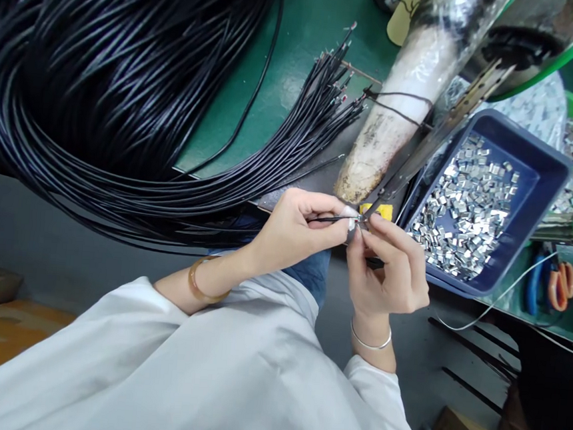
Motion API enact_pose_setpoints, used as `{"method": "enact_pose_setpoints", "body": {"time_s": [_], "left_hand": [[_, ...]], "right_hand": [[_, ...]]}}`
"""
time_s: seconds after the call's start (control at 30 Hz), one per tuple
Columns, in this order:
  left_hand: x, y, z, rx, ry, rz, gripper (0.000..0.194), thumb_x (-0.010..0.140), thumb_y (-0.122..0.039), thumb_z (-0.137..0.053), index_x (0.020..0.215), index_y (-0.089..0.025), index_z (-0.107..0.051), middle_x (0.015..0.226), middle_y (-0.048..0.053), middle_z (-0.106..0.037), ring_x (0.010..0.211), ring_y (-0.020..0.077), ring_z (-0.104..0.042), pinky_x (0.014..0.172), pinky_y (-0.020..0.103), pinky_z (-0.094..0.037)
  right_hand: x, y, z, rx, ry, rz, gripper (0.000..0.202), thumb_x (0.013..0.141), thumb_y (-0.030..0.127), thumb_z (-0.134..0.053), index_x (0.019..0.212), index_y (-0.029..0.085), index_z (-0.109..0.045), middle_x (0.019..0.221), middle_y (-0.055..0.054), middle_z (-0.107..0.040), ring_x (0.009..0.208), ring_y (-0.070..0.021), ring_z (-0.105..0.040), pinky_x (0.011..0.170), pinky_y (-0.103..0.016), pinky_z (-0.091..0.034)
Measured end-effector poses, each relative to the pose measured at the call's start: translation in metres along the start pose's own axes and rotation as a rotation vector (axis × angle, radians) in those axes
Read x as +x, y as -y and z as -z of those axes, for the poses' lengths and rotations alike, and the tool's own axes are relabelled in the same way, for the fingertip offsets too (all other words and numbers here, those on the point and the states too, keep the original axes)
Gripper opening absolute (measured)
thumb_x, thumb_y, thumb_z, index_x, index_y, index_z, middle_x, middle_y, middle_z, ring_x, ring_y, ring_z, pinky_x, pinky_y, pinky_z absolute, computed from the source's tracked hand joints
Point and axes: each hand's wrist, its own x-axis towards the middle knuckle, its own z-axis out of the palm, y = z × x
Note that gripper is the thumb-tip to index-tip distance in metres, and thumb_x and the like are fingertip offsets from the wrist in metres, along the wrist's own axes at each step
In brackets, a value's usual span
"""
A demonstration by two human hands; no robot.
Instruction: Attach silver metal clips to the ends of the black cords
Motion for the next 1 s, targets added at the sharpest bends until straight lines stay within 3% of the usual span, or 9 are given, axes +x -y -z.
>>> {"method": "enact_pose_setpoints", "body": {"time_s": [0.2, 0.4, 0.53, 0.73, 0.83, 1.0], "left_hand": [[0.0, 0.001, 0.003, 0.073, 0.021, -0.002, 0.012, 0.074, -0.015, -0.069, 0.081, -0.01, -0.078, 0.071, 0.003, -0.072, 0.058, 0.006, -0.058, 0.053, 0.013, -0.046], [0.0, -0.001, -0.004, 0.036, -0.013, -0.045, 0.011, 0.076, -0.012, -0.066, 0.078, -0.011, -0.077, 0.072, 0.002, -0.073, 0.064, 0.0076, -0.063, 0.06, 0.014, -0.051], [0.0, -0.001, -0.004, 0.062, -0.02, -0.043, 0.012, 0.076, -0.015, -0.066, 0.08, -0.011, -0.077, 0.073, 0.002, -0.072, 0.062, 0.0071, -0.06, 0.057, 0.014, -0.048], [-0.001, 0.0, 0.001, 0.074, 0.008, -0.003, 0.01, 0.075, -0.013, -0.066, 0.076, -0.011, -0.075, 0.07, 0.002, -0.07, 0.059, 0.0059, -0.056, 0.053, 0.014, -0.043], [-0.004, -0.001, 0.001, 0.096, 0.039, 0.016, 0.011, 0.076, -0.014, -0.064, 0.078, -0.01, -0.074, 0.066, 0.0, -0.065, 0.055, 0.0048, -0.05, 0.051, 0.015, -0.039], [-0.012, -0.002, 0.001, 0.267, 0.096, -0.059, 0.01, 0.081, -0.019, -0.063, 0.081, -0.011, -0.069, 0.06, -0.003, -0.053, 0.051, 0.0043, -0.039, 0.046, 0.017, -0.031]], "right_hand": [[-0.005, -0.001, 0.002, 0.019, 0.053, -0.002, 0.02, 0.076, 0.009, -0.072, 0.088, 0.019, -0.06, 0.097, -0.001, -0.076, 0.084, -0.0099, -0.072, 0.076, -0.019, -0.059], [0.002, 0.001, 0.003, 0.045, 0.031, -0.05, 0.018, 0.076, 0.008, -0.071, 0.086, 0.018, -0.06, 0.097, -0.003, -0.076, 0.084, -0.0117, -0.073, 0.074, -0.021, -0.058], [0.003, -0.001, 0.003, 0.016, 0.001, -0.003, 0.018, 0.076, 0.01, -0.071, 0.085, 0.019, -0.059, 0.097, -0.002, -0.076, 0.083, -0.0115, -0.073, 0.072, -0.021, -0.058], [-0.003, -0.003, 0.004, -0.03, 0.071, 0.079, 0.021, 0.075, 0.011, -0.073, 0.085, 0.02, -0.058, 0.098, -0.002, -0.076, 0.078, -0.0108, -0.073, 0.065, -0.018, -0.056], [-0.002, -0.003, 0.005, 0.044, 0.063, 0.009, 0.02, 0.077, 0.009, -0.07, 0.09, 0.02, -0.058, 0.099, -0.002, -0.075, 0.084, -0.0121, -0.073, 0.07, -0.021, -0.058], [0.005, -0.003, 0.009, 0.293, 0.179, -0.268, 0.016, 0.083, 0.01, -0.064, 0.093, 0.021, -0.059, 0.088, 0.002, -0.071, 0.081, -0.0095, -0.07, 0.067, -0.021, -0.057]]}}
